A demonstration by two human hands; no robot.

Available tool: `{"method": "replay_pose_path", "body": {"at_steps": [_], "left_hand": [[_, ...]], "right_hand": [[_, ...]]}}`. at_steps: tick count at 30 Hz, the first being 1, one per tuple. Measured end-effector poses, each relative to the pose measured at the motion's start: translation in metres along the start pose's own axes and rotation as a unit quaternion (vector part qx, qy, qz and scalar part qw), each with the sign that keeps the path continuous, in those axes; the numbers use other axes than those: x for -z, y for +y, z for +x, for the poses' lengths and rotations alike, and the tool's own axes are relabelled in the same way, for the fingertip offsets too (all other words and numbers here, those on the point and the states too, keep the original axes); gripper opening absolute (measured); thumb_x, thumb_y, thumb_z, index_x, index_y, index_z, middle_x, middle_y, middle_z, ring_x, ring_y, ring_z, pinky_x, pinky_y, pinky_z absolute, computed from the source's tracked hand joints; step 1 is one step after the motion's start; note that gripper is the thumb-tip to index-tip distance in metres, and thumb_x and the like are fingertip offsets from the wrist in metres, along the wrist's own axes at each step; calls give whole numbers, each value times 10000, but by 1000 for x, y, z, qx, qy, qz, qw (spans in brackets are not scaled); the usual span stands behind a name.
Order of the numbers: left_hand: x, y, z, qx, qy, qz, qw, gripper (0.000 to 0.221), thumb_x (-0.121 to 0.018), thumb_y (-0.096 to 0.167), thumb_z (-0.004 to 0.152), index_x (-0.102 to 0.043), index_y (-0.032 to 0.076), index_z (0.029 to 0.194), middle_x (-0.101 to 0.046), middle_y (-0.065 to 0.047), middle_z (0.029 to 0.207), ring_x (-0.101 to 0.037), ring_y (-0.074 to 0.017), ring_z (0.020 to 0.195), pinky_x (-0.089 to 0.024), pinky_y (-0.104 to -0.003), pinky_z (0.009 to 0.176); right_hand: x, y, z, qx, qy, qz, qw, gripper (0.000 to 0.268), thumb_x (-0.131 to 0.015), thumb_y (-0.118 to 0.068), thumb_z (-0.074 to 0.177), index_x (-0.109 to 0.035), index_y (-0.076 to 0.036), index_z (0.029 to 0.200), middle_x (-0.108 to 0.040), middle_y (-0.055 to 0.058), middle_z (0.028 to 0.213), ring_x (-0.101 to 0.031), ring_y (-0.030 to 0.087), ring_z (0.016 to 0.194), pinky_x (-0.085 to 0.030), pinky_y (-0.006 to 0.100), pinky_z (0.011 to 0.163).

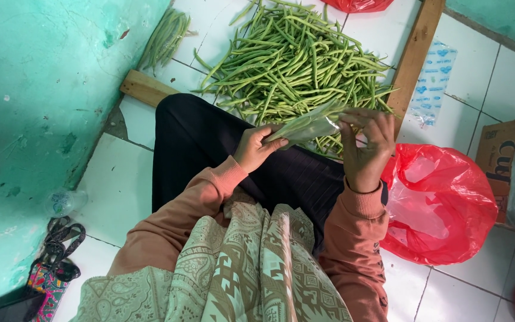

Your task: The person fills small plastic bags with green beans by hand, gathering several beans at a time from a large pile on the floor and placing them into the bags.

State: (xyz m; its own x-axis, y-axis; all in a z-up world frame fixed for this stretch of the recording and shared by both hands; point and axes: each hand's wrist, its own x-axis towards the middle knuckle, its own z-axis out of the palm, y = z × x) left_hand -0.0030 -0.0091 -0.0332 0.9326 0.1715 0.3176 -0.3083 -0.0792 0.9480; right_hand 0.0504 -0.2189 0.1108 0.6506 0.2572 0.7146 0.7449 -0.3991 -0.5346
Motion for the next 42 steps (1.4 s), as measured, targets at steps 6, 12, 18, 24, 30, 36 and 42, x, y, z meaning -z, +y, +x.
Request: {"method": "replay_pose_path", "body": {"at_steps": [6, 12, 18, 24, 30, 36, 42], "left_hand": [[4, -43, -2, 44, 41, -21, 998, 187, -818, 184, 916, -768, 18, 984, -767, -179, 854, -741, -260, 843, -581, -391, 737], [17, -26, 13, 79, 81, -29, 993, 248, -812, 252, 934, -768, 25, 1023, -772, -170, 865, -723, -197, 846, -586, -380, 739], [18, -11, 23, 90, 93, -36, 991, 239, -806, 239, 941, -769, 23, 1035, -768, -174, 848, -722, -192, 820, -587, -369, 718], [12, -3, 30, 106, 80, -57, 989, 242, -797, 245, 949, -762, 20, 1029, -760, -192, 837, -712, -185, 814, -594, -375, 690], [12, -10, 28, 123, 74, -96, 985, 206, -789, 213, 944, -754, 23, 1018, -751, -122, 811, -642, -112, 811, -598, -335, 693], [13, 3, 30, 107, 71, -86, 988, 215, -769, 230, 970, -756, 23, 1026, -756, -141, 800, -678, -133, 753, -591, -329, 657], [3, 5, 25, 121, 54, -84, 988, 212, -786, 244, 953, -765, 41, 1011, -758, -109, 798, -649, -100, 742, -586, -312, 686]], "right_hand": [[-25, 52, -16, -79, 83, 101, 988, 183, -632, -86, 1086, -665, 37, 1218, -491, 187, 1160, -529, 270, 1014, -522, 403, 862], [-85, 147, -90, -270, -38, 34, 962, 170, -658, 14, 1039, -632, 60, 1201, -673, 249, 1047, -661, 395, 922, -536, 469, 756], [-137, 263, -205, -299, -185, -129, 927, 292, -800, -95, 893, -693, -50, 1161, -672, 156, 1058, -671, 380, 1007, -590, 523, 866], [-140, 253, -198, -313, -269, -179, 893, 289, -737, -155, 949, -659, -100, 1222, -693, 127, 1086, -676, 335, 1054, -579, 502, 925], [-132, 261, -202, -346, -63, -83, 933, 169, -727, -52, 988, -692, -1, 1145, -588, 136, 1031, -660, 304, 881, -626, 384, 712], [-91, 242, -175, -378, 140, 182, 897, 183, -679, -73, 1061, -690, -31, 1238, -662, 91, 889, -672, 155, 751, -633, 326, 695], [-53, 204, -141, -383, 272, 333, 818, 167, -619, -85, 1065, -609, -11, 1214, -656, 69, 954, -735, 143, 764, -716, 305, 719]]}}
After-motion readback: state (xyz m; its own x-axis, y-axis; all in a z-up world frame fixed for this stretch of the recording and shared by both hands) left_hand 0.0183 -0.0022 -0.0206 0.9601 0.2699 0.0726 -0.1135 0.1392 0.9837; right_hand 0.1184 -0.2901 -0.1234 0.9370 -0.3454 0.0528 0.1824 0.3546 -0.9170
